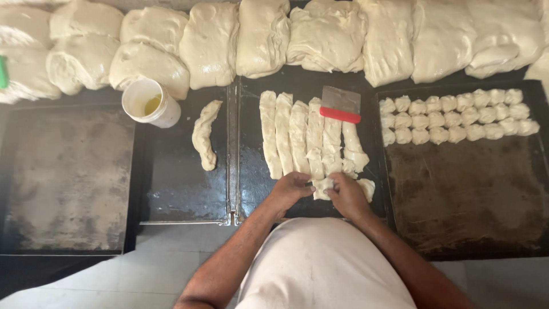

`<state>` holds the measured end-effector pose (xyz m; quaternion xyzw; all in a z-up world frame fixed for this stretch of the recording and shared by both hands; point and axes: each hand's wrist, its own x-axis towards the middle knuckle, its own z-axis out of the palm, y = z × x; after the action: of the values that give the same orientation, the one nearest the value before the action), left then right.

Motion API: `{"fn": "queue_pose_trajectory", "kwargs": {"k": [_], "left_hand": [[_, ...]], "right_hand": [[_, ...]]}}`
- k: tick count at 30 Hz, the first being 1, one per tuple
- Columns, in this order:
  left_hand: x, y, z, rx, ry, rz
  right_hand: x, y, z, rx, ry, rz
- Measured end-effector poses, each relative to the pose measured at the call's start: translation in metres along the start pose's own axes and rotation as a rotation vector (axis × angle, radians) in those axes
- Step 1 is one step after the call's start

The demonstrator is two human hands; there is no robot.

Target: The person stretches a long strip of dough on a workstation, cuts it into small square portions using a dough scraper, and then rolls each portion into a small round ball by hand, placing the finished balls onto a metal tray.

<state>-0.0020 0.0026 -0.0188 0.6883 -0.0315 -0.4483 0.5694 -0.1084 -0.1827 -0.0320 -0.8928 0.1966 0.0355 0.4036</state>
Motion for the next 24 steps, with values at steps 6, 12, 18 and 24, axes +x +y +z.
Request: {"fn": "queue_pose_trajectory", "kwargs": {"k": [6,12,18,24], "left_hand": [[-0.009,0.003,0.012,-0.026,0.009,-0.003],[-0.023,0.012,0.008,-0.108,-0.098,0.247],[-0.04,0.041,-0.004,0.232,0.092,0.285],[-0.051,0.053,-0.025,0.43,0.115,0.401]], "right_hand": [[-0.006,-0.007,-0.025,0.384,-0.146,-0.102],[-0.01,-0.032,-0.055,0.568,-0.042,-0.177],[-0.019,-0.078,-0.048,0.354,0.084,-0.224],[-0.023,-0.103,-0.021,0.281,0.098,-0.057]]}}
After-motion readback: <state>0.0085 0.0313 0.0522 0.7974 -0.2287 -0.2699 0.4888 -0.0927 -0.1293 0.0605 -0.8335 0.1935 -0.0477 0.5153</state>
